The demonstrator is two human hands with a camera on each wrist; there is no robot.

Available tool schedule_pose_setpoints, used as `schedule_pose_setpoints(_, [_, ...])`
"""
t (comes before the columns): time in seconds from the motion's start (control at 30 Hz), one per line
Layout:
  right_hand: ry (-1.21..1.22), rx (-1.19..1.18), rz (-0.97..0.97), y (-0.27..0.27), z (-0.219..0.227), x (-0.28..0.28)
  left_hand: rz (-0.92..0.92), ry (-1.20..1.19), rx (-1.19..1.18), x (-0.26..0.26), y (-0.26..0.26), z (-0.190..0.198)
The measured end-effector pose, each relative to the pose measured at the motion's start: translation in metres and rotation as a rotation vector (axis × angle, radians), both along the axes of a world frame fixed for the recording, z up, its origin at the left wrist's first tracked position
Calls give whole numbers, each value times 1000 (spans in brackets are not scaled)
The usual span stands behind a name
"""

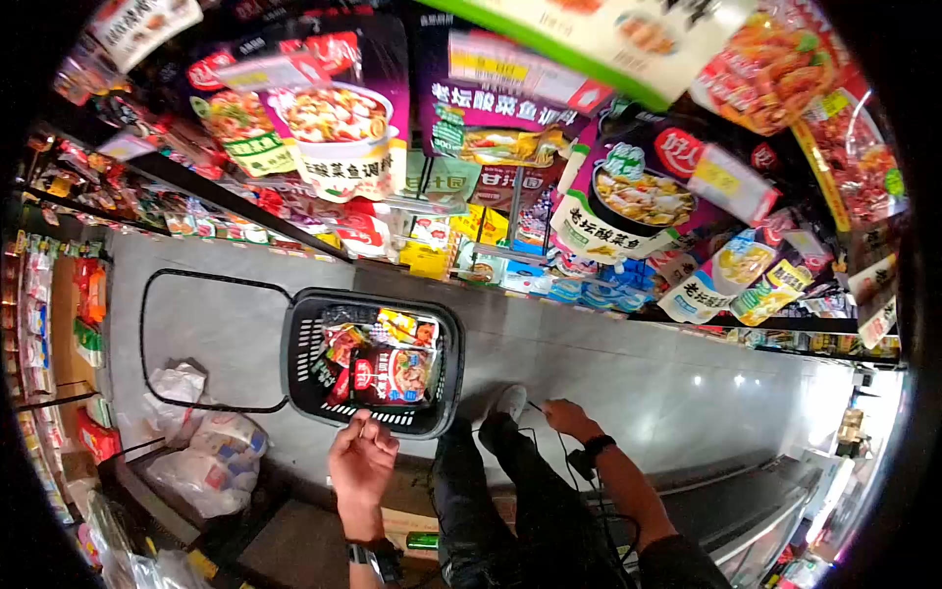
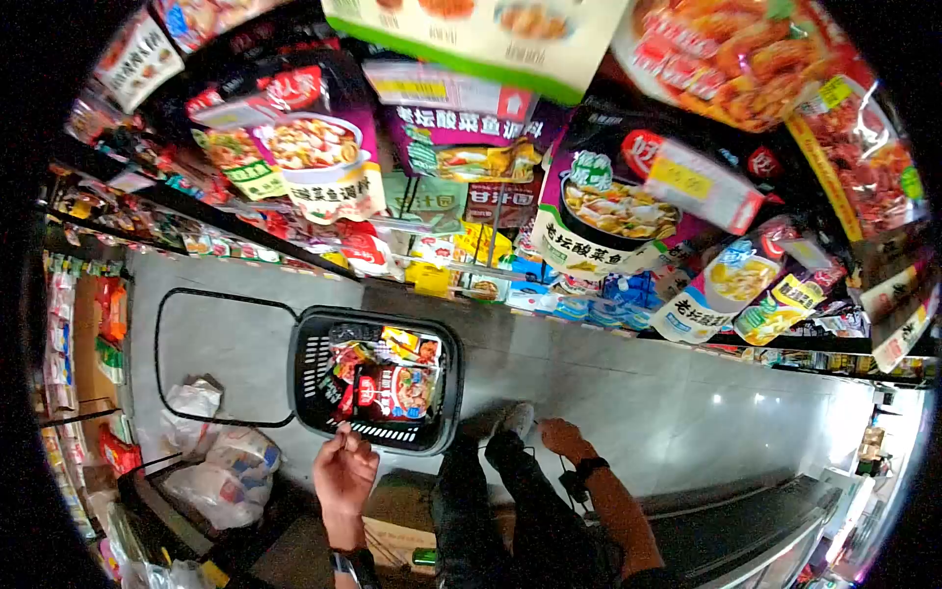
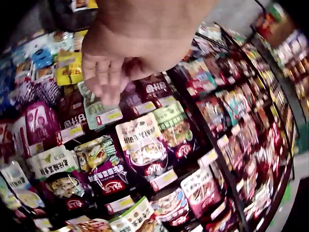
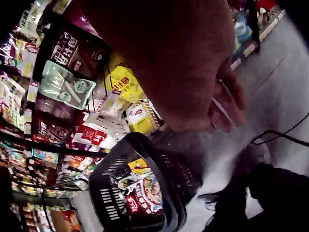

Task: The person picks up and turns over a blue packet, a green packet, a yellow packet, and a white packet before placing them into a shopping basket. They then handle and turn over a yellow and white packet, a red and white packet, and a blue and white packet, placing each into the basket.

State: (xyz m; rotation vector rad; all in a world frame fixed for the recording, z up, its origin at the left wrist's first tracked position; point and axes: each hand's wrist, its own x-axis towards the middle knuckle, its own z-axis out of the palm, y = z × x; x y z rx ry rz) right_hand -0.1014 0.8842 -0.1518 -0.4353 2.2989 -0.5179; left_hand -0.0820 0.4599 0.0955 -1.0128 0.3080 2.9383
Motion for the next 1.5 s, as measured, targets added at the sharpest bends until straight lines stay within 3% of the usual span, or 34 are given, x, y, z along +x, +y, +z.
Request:
schedule_pose_setpoints(0.13, [-210,44,-14,-38,-43,-46,67,-57,227,-33,34,-112])
schedule_pose_setpoints(0.2, [-170,-205,-92,-48,-77,-54,28,-152,276,-32,49,-176])
schedule_pose_setpoints(0.23, [-166,-194,-85,-48,-101,-62,19,-187,344,-32,59,-208])
schedule_pose_setpoints(0.3, [-90,-247,-216,-50,-150,-72,-15,-176,340,-28,72,-257])
schedule_pose_setpoints(0.4, [52,-196,-206,-27,-235,-84,-76,-206,311,-35,85,-313])
schedule_pose_setpoints(0.5, [278,-164,-231,-35,-279,-131,-41,-204,255,-36,78,-375])
schedule_pose_setpoints(0.6, [362,-80,-360,-34,-316,-201,-62,-167,180,-57,73,-385])
schedule_pose_setpoints(0.67, [548,-178,-434,-56,-312,-239,-100,-158,106,-59,64,-387])
schedule_pose_setpoints(0.77, [700,25,-308,-67,-321,-276,-120,-99,22,-47,59,-382])
schedule_pose_setpoints(0.83, [791,25,-388,-61,-352,-294,-95,-85,-39,-36,58,-373])
schedule_pose_setpoints(0.87, [798,9,-360,-56,-366,-304,-93,-89,-94,-28,59,-372])
schedule_pose_setpoints(0.9, [979,-152,-267,-47,-385,-315,-93,-90,-150,-24,62,-370])
schedule_pose_setpoints(1.07, [885,-182,-296,-57,-350,-261,-72,-10,-251,-15,70,-350])
schedule_pose_setpoints(1.2, [847,-243,-307,-51,-271,-238,-141,11,-205,-28,74,-360])
schedule_pose_setpoints(1.3, [762,-501,-191,-53,-193,-208,-148,1,-138,-26,71,-378])
schedule_pose_setpoints(1.4, [756,-720,16,-54,-110,-183,-341,127,-157,-26,73,-390])
schedule_pose_setpoints(1.43, [738,-820,135,-55,-90,-175,-341,123,-164,-25,76,-384])
schedule_pose_setpoints(1.47, [740,-829,129,-62,-76,-166,-387,106,-164,-27,82,-375])
schedule_pose_setpoints(1.5, [652,-1054,120,-72,-63,-162,-426,97,-166,-31,88,-368])
